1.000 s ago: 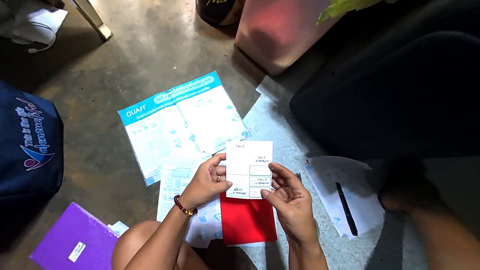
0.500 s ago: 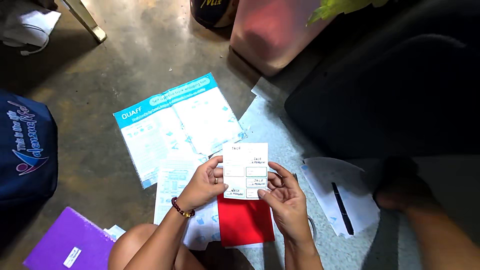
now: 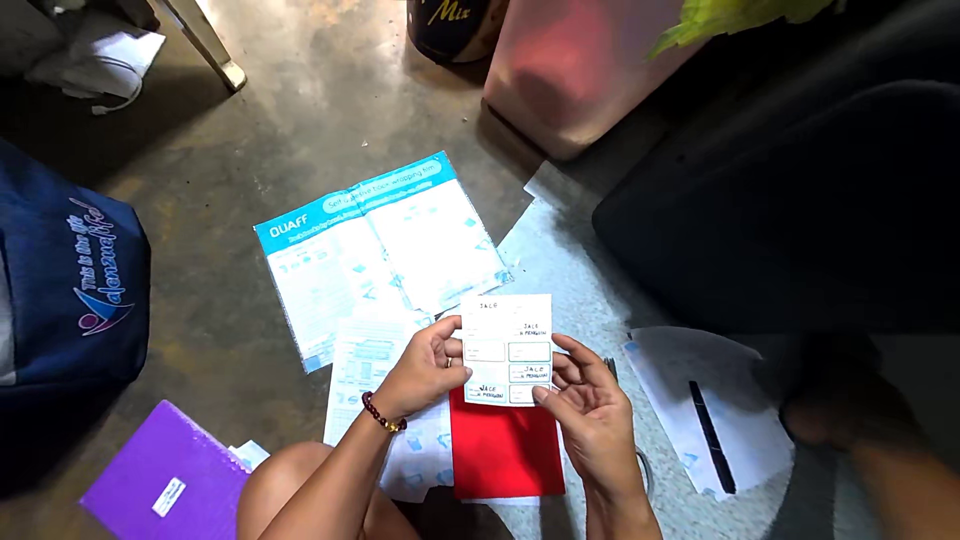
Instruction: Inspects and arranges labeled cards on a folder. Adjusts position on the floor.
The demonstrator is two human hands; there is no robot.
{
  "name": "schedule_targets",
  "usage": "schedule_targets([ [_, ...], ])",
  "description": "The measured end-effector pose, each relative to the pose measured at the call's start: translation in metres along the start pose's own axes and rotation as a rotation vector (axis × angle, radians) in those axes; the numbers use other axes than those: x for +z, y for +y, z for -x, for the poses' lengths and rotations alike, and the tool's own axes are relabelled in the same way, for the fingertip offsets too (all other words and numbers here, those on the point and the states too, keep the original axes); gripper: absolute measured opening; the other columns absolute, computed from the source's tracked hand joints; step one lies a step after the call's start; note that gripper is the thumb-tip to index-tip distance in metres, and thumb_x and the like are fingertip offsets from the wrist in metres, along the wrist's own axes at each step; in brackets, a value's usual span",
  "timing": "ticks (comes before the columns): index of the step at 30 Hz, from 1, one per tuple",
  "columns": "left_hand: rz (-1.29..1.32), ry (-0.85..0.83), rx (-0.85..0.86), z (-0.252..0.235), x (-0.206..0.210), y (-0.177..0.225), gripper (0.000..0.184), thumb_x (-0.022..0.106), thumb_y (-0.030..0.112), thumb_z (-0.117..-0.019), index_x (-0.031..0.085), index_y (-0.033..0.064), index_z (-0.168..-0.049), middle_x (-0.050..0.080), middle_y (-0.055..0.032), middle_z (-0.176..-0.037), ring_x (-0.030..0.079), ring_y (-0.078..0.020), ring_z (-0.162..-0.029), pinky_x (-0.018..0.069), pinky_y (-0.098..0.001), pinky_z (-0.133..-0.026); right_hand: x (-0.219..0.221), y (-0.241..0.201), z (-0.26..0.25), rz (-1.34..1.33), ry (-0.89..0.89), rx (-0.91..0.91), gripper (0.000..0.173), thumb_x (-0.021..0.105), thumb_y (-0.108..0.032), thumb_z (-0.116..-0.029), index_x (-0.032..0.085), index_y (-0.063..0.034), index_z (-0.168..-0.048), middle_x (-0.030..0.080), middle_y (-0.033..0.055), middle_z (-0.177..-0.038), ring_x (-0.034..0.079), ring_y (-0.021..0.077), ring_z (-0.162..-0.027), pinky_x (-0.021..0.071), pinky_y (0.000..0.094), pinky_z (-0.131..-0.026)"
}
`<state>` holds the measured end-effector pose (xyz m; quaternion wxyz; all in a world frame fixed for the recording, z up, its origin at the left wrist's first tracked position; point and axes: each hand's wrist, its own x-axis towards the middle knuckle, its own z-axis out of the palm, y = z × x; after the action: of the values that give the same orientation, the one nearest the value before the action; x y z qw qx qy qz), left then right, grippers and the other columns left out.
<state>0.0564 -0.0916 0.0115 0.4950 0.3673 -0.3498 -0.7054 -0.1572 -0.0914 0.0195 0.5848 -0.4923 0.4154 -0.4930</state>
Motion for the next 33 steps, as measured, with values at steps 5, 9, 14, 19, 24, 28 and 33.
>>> schedule_targets([
  [5,-0.005,-0.014,0.014,0.0,-0.001,0.0,0.049,0.05,-0.016,-0.0835,0.047,-0.0052,-0.131,0.075,-0.0005,-0.097,0.073,-0.0067,-0.085,0.0604,-0.0252,-0.08,0.0,0.001,0.0,-0.006,0.005,0.008,0.06,0.062,0.014,-0.0782,0.051,0.0024,-0.136,0.073,0.0017,-0.112,0.073,0.0123,-0.1,0.0616,0.0271,-0.087],
  [9,-0.006,-0.011,0.008,0.0,0.0,0.0,0.048,0.051,-0.015,-0.0838,0.048,-0.0053,-0.131,0.075,-0.0014,-0.097,0.073,-0.0072,-0.085,0.0604,-0.0255,-0.079,-0.001,0.002,0.0,-0.008,0.011,0.012,0.061,0.063,0.014,-0.0775,0.052,0.0019,-0.136,0.074,0.001,-0.111,0.073,0.012,-0.1,0.0616,0.027,-0.087],
  [14,-0.01,-0.001,0.001,-0.001,-0.001,0.0,0.047,0.051,-0.013,-0.085,0.048,-0.0049,-0.131,0.075,-0.0002,-0.096,0.073,-0.0072,-0.084,0.0603,-0.0258,-0.079,-0.002,0.003,-0.001,0.0,0.018,0.014,0.06,0.062,0.014,-0.0769,0.052,0.0015,-0.135,0.074,0.0005,-0.111,0.073,0.0111,-0.099,0.0616,0.0262,-0.086],
  [19,0.005,0.023,0.006,-0.001,-0.003,0.001,0.043,0.05,-0.011,-0.0864,0.049,-0.004,-0.129,0.076,-0.0016,-0.094,0.074,-0.0093,-0.083,0.0613,-0.0274,-0.076,-0.003,0.004,0.0,0.007,0.017,0.011,0.06,0.062,0.013,-0.0765,0.054,0.0013,-0.135,0.074,0.0003,-0.11,0.073,0.0105,-0.099,0.0613,0.0254,-0.086],
  [24,0.001,0.1,0.03,-0.002,-0.002,0.002,0.043,0.052,-0.011,-0.0863,0.05,-0.0064,-0.129,0.076,-0.003,-0.092,0.073,-0.01,-0.08,0.0614,-0.0268,-0.074,-0.003,0.006,0.0,-0.003,0.02,0.016,0.059,0.062,0.013,-0.0765,0.055,0.0015,-0.134,0.075,0.0011,-0.11,0.073,0.0111,-0.099,0.0614,0.0259,-0.086],
  [28,0.148,0.281,0.097,-0.003,0.0,0.008,0.038,0.052,-0.011,-0.0916,0.052,-0.0064,-0.13,0.077,-0.0085,-0.094,0.075,-0.0136,-0.081,0.0621,-0.0283,-0.077,-0.004,0.007,0.0,-0.01,0.031,0.02,0.059,0.062,0.014,-0.0763,0.056,0.0021,-0.133,0.075,0.002,-0.11,0.073,0.0116,-0.098,0.0614,0.026,-0.087],
  [33,0.296,0.853,0.37,-0.004,-0.037,0.033,0.045,0.029,0.023,-0.1126,0.064,0.0166,-0.085,0.066,0.0056,-0.062,0.066,-0.0062,-0.059,0.0595,-0.0239,-0.068,-0.004,0.006,0.001,-0.014,0.032,0.029,0.057,0.061,0.016,-0.0765,0.056,0.0033,-0.132,0.075,0.0025,-0.11,0.073,0.0112,-0.098,0.0609,0.0257,-0.088],
])
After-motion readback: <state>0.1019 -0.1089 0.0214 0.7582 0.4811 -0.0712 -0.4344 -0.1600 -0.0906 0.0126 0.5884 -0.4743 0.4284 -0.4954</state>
